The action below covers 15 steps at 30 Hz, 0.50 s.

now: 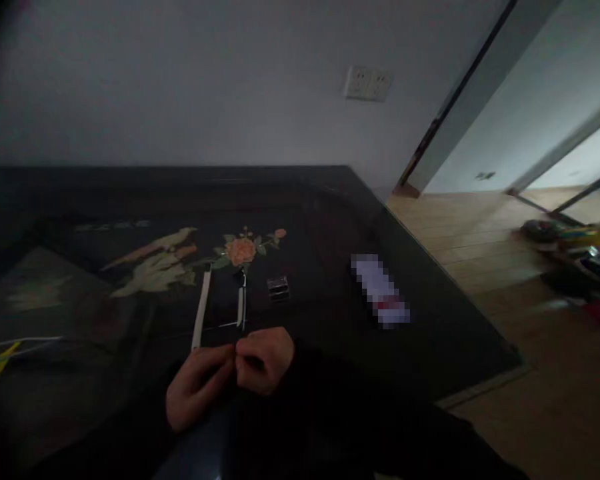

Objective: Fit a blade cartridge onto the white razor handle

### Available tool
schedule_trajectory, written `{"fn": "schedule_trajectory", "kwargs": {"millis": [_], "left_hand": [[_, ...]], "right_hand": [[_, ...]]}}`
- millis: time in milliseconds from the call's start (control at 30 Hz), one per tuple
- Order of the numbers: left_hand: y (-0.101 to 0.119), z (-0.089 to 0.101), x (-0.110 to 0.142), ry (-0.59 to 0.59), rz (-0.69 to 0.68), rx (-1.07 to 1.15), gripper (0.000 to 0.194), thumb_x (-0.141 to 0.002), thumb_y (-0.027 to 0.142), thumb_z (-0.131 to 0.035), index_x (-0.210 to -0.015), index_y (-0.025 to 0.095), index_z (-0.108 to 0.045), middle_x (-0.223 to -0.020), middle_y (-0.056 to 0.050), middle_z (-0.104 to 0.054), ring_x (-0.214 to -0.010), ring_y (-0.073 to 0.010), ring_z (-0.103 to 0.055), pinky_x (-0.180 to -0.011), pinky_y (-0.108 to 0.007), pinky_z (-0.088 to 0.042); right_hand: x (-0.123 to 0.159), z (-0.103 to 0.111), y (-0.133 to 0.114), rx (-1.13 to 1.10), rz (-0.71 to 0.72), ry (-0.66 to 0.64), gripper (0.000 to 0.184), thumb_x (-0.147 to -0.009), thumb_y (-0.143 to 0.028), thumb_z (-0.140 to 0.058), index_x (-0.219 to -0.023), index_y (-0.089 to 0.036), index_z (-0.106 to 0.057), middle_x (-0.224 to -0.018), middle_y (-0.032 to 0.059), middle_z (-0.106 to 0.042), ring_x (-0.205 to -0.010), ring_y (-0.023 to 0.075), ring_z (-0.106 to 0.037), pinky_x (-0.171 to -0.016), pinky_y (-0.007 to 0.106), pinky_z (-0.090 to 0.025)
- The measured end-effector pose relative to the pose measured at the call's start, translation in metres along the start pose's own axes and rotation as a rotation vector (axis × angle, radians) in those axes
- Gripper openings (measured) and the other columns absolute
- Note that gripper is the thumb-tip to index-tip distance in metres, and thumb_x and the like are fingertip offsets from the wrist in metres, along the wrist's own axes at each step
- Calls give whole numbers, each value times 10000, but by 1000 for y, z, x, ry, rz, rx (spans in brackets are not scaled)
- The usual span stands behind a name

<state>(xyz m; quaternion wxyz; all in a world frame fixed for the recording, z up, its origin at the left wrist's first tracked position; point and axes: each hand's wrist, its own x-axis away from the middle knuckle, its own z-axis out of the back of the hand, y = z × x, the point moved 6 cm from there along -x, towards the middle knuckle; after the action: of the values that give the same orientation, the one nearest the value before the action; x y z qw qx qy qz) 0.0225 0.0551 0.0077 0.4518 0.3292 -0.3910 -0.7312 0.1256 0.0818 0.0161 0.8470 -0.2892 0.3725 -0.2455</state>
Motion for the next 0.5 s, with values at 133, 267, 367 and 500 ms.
{"fn": "schedule_trajectory", "kwargs": {"millis": [133, 267, 367, 500], "left_hand": [[1, -2, -2, -29, -15, 33, 346, -916, 355, -349, -615, 186, -383, -564, 42, -339, -530, -101, -379, -542, -263, -258], [1, -1, -1, -22, -33, 12, 334, -916, 344, -351, -624, 187, -390, -567, 42, -338, -531, -103, -386, -550, -262, -270], [1, 0, 0, -7, -44, -22, 322, -913, 321, -351, -622, 187, -382, -567, 43, -339, -530, -101, -386, -552, -257, -270], [4, 0, 0, 4, -93, -71, 274, -890, 288, -375, -637, 186, -405, -559, 48, -342, -523, -97, -381, -549, -252, -268]], "right_hand": [[-2, 2, 0, 4, -61, -50, 213, -744, -222, -418, -581, -223, -280, -507, -45, -317, -472, 105, -326, -485, 251, -228], [-4, 3, -2, 14, -66, -75, 204, -736, -229, -411, -585, -226, -273, -514, -43, -325, -482, 109, -335, -495, 253, -250], [-5, 4, -2, 33, -72, -70, 207, -731, -223, -411, -584, -229, -266, -513, -44, -323, -482, 111, -334, -497, 251, -259], [-7, 7, -4, 32, -70, -51, 185, -732, -218, -402, -585, -227, -290, -518, -41, -341, -492, 112, -353, -507, 248, -266]]}}
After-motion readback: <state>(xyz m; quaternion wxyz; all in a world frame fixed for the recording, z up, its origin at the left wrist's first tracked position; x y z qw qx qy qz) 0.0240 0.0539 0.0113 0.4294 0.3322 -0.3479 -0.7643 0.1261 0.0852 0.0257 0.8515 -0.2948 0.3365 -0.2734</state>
